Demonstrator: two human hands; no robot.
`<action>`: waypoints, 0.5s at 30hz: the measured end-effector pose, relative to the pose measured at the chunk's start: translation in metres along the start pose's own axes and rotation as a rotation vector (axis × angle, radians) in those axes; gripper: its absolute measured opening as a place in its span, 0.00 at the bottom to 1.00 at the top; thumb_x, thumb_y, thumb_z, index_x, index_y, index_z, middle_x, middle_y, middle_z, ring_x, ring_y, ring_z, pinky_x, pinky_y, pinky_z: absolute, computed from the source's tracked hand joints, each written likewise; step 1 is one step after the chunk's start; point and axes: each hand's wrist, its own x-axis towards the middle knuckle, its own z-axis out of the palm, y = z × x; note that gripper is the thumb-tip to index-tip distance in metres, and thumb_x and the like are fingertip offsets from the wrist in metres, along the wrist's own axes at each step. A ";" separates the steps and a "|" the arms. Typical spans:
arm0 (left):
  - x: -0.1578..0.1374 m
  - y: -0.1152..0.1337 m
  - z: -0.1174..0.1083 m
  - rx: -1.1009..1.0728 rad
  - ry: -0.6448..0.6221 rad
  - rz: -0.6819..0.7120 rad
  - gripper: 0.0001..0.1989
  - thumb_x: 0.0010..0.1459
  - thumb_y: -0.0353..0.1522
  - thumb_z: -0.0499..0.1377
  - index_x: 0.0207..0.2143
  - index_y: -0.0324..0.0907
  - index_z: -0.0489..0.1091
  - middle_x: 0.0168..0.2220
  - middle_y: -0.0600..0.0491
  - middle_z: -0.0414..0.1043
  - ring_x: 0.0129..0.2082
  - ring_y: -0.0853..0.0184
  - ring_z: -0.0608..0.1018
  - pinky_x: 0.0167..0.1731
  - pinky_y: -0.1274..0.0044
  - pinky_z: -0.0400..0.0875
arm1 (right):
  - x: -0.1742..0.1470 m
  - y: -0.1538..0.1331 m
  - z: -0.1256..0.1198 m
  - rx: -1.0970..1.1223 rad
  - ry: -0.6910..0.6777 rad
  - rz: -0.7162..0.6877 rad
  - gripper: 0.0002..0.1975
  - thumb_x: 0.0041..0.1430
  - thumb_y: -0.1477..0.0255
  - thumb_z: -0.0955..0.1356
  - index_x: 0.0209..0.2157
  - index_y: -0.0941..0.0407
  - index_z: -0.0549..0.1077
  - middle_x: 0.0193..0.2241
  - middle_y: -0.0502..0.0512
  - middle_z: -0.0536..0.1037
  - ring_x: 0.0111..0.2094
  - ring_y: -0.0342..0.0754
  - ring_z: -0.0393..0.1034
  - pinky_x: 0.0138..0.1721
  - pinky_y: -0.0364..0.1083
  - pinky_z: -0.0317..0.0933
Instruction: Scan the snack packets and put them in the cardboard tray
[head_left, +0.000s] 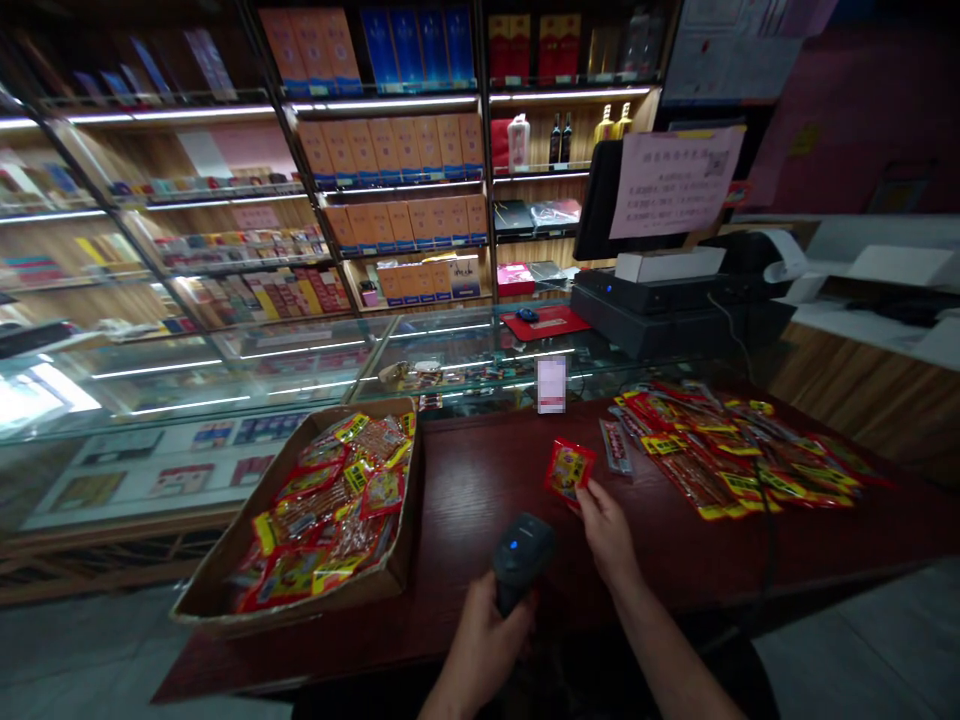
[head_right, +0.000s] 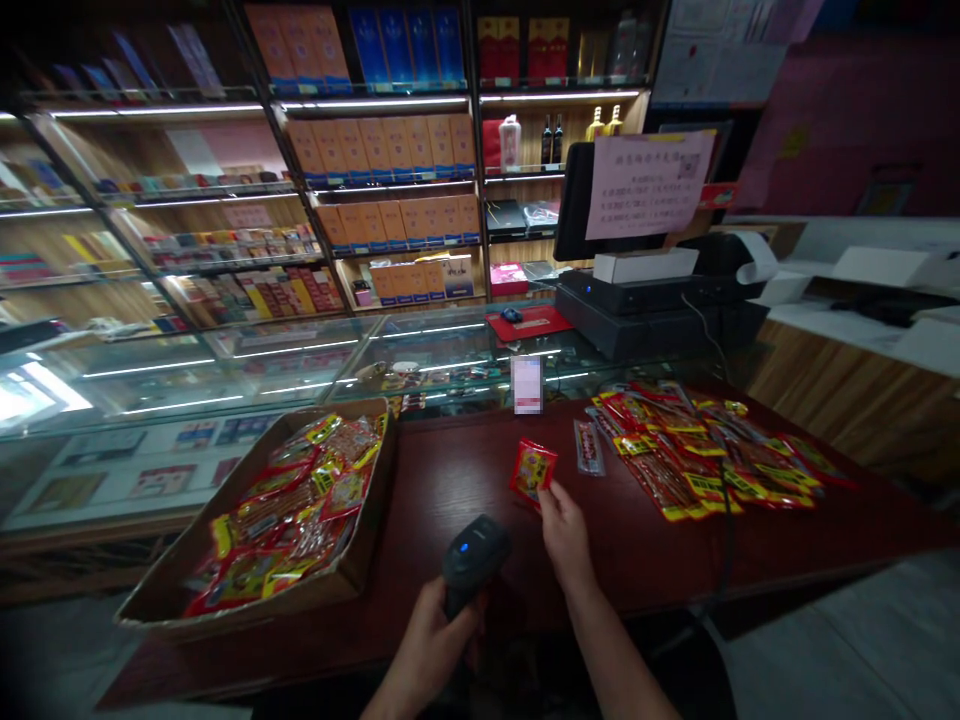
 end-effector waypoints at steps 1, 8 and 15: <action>0.000 -0.002 0.000 -0.002 -0.007 0.003 0.06 0.56 0.34 0.60 0.31 0.39 0.69 0.18 0.61 0.64 0.15 0.73 0.67 0.16 0.82 0.61 | -0.001 0.000 -0.001 0.016 0.006 0.004 0.27 0.54 0.51 0.71 0.46 0.56 0.80 0.44 0.59 0.84 0.47 0.57 0.78 0.51 0.53 0.70; 0.000 -0.006 0.000 -0.046 -0.018 -0.011 0.11 0.56 0.39 0.62 0.31 0.40 0.69 0.18 0.60 0.66 0.14 0.72 0.69 0.16 0.82 0.60 | 0.001 0.003 -0.002 0.113 0.014 0.067 0.30 0.50 0.50 0.73 0.47 0.57 0.78 0.43 0.60 0.84 0.45 0.59 0.79 0.52 0.56 0.70; -0.002 0.010 0.002 -0.031 0.012 -0.043 0.07 0.56 0.34 0.60 0.32 0.39 0.69 0.18 0.60 0.66 0.14 0.73 0.68 0.15 0.83 0.61 | -0.002 0.008 -0.005 0.125 0.056 0.060 0.25 0.51 0.54 0.74 0.46 0.56 0.79 0.46 0.57 0.83 0.48 0.57 0.78 0.50 0.54 0.72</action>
